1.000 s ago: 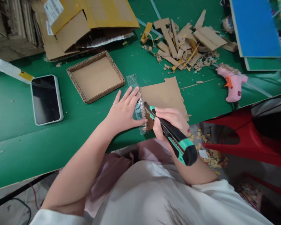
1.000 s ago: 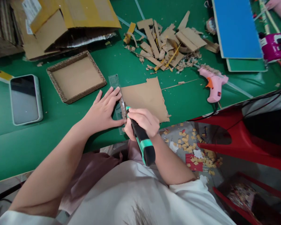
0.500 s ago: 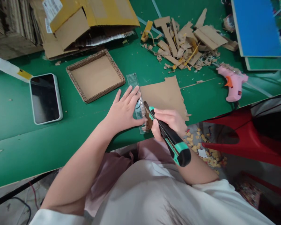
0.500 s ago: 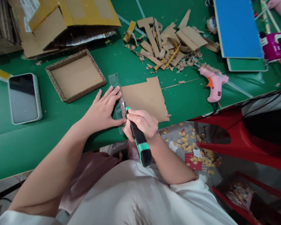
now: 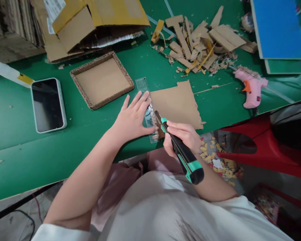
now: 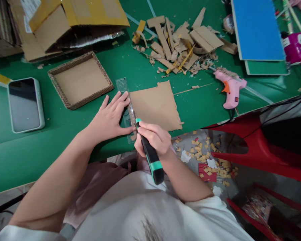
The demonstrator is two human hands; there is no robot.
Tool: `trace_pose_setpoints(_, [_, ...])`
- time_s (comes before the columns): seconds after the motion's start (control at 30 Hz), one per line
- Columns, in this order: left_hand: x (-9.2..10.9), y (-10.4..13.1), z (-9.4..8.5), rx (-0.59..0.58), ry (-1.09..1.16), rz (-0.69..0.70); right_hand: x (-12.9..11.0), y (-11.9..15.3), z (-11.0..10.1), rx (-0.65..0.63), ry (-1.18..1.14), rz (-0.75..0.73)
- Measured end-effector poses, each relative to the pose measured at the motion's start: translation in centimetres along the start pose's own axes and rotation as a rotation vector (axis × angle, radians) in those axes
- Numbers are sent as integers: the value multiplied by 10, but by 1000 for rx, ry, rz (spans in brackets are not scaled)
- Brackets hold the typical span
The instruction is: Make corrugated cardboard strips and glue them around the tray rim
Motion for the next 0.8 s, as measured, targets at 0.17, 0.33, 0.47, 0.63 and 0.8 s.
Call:
trace_pose_setpoints(0.17, [0, 0, 0, -4, 1, 1, -2, 5, -3, -8, -9, 14])
trace_pose_setpoints(0.33, [-1, 0, 0, -13, -6, -9, -3, 6, -4, -13, 12, 21])
trace_pose_setpoints(0.47, [-1, -1, 0, -5, -2, -1, -4, 7, -3, 10, 9, 23])
trace_pose_setpoints(0.63, [0, -1, 1, -14, -12, -4, -4, 7, 0, 29, 16, 15])
trace_pose_setpoints(0.8, [-1, 0, 1, -16, -5, 2, -3, 2, 2, -15, 13, 33])
Point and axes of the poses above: each hand's wrist, its own y-axis away from the middle knuckle, its own z-axis out of the palm, x = y × z, the point moved 2 cm from there along -y, towards the middle knuckle, and after that the axes turned 2 degrees about x, right-handed, at the moved point
